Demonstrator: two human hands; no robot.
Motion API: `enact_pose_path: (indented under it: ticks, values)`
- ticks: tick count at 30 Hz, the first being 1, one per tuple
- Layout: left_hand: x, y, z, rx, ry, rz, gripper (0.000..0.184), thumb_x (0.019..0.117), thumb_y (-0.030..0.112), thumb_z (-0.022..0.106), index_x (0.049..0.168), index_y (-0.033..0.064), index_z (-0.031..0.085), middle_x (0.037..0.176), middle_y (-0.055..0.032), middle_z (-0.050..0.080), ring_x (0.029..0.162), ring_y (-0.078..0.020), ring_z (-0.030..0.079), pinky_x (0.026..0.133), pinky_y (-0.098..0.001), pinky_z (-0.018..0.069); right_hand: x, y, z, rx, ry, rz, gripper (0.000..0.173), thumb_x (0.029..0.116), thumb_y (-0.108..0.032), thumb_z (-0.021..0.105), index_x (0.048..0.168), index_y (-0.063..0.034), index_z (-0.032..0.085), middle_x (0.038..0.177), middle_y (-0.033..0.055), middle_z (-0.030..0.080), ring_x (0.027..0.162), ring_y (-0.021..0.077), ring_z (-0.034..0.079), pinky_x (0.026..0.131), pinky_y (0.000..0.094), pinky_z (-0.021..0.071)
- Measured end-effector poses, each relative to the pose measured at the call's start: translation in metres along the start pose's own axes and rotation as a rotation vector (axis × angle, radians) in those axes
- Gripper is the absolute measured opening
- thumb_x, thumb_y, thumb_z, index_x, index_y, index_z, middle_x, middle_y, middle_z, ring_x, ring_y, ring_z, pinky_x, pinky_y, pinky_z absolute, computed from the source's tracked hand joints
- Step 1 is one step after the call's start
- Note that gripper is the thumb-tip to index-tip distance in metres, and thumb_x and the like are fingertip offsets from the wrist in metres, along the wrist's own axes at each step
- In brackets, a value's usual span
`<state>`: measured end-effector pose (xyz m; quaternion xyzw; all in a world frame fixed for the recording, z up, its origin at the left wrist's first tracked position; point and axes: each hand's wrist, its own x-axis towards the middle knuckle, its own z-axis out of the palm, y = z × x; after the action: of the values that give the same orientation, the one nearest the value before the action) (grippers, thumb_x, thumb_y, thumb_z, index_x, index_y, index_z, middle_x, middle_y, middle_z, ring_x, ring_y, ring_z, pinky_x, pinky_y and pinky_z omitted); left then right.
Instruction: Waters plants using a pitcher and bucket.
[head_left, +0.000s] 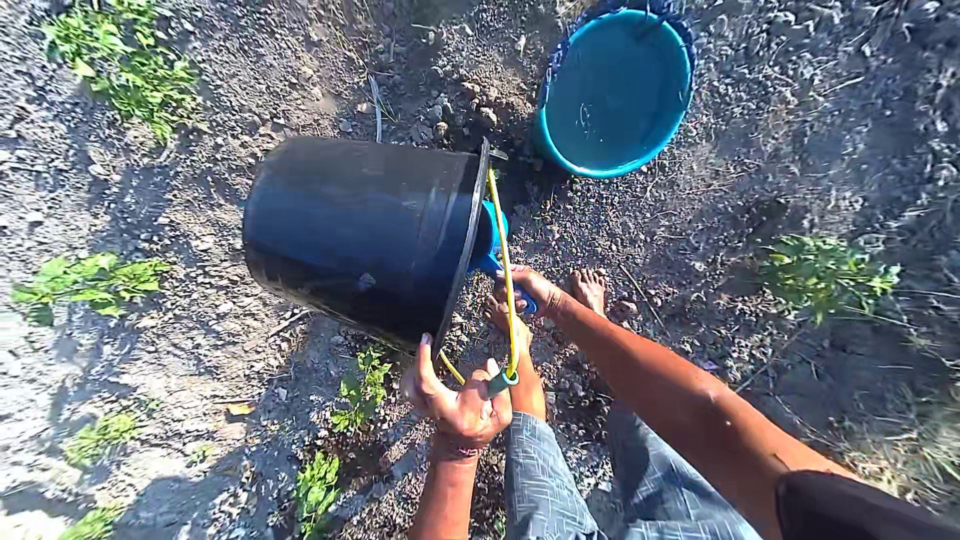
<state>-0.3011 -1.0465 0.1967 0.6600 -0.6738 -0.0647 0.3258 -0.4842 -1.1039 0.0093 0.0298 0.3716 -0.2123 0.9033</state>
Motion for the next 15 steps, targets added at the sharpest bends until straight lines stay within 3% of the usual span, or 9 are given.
enact_pose_path:
  ticks: [5,7,10,13,15]
  values:
    - [-0.004,-0.003,0.003,-0.061,-0.015,-0.036,0.02,0.0968,0.042,0.058,0.09,0.0228,0.055,0.146,-0.0059,0.042,0.145,-0.0181,0.031,0.117,-0.0384,0.0264,-0.008,0.004,-0.018,0.051,-0.017,-0.02,0.019,0.1083,-0.018,0.036,0.115,-0.0137,0.053,0.067,-0.0041,0.057,0.044,0.0014,0.05,0.041,0.0141,0.0439]
    - [0.0,-0.011,0.002,-0.094,-0.021,-0.046,0.022,0.0983,0.042,0.058,0.089,0.0217,0.055,0.149,-0.0086,0.041,0.147,-0.0211,0.029,0.117,-0.0411,0.0265,-0.011,0.008,-0.026,0.041,0.001,-0.01,0.02,0.1084,-0.018,0.037,0.121,-0.0128,0.052,0.066,-0.0038,0.056,0.043,0.0014,0.049,0.04,0.0143,0.0428]
    - [0.006,-0.025,-0.003,-0.193,0.011,-0.116,0.02,0.0953,0.038,0.063,0.085,0.021,0.061,0.152,-0.0112,0.043,0.148,-0.0235,0.033,0.118,-0.0418,0.0306,-0.014,0.017,-0.038,0.047,0.013,0.014,0.019,0.108,-0.018,0.037,0.118,-0.0123,0.053,0.063,-0.004,0.054,0.042,0.0018,0.049,0.039,0.0147,0.0425]
    - [0.015,-0.045,-0.014,-0.407,0.183,-0.355,0.016,0.0879,0.014,0.07,0.073,0.0102,0.066,0.147,-0.0082,0.054,0.141,-0.0166,0.045,0.115,-0.0342,0.0414,-0.022,0.025,-0.047,0.186,0.007,0.022,0.017,0.1083,-0.019,0.034,0.115,-0.015,0.05,0.063,-0.0047,0.053,0.043,0.0011,0.05,0.04,0.0138,0.0441]
    - [0.023,-0.059,-0.025,-0.506,0.342,-0.672,0.009,0.0823,-0.005,0.059,0.086,0.0015,0.065,0.13,-0.0031,0.067,0.122,-0.0087,0.061,0.101,-0.0276,0.0517,-0.027,0.031,-0.054,0.294,0.015,0.002,0.016,0.1071,-0.019,0.034,0.111,-0.0162,0.048,0.064,-0.0047,0.053,0.043,0.0012,0.051,0.04,0.0138,0.0448]
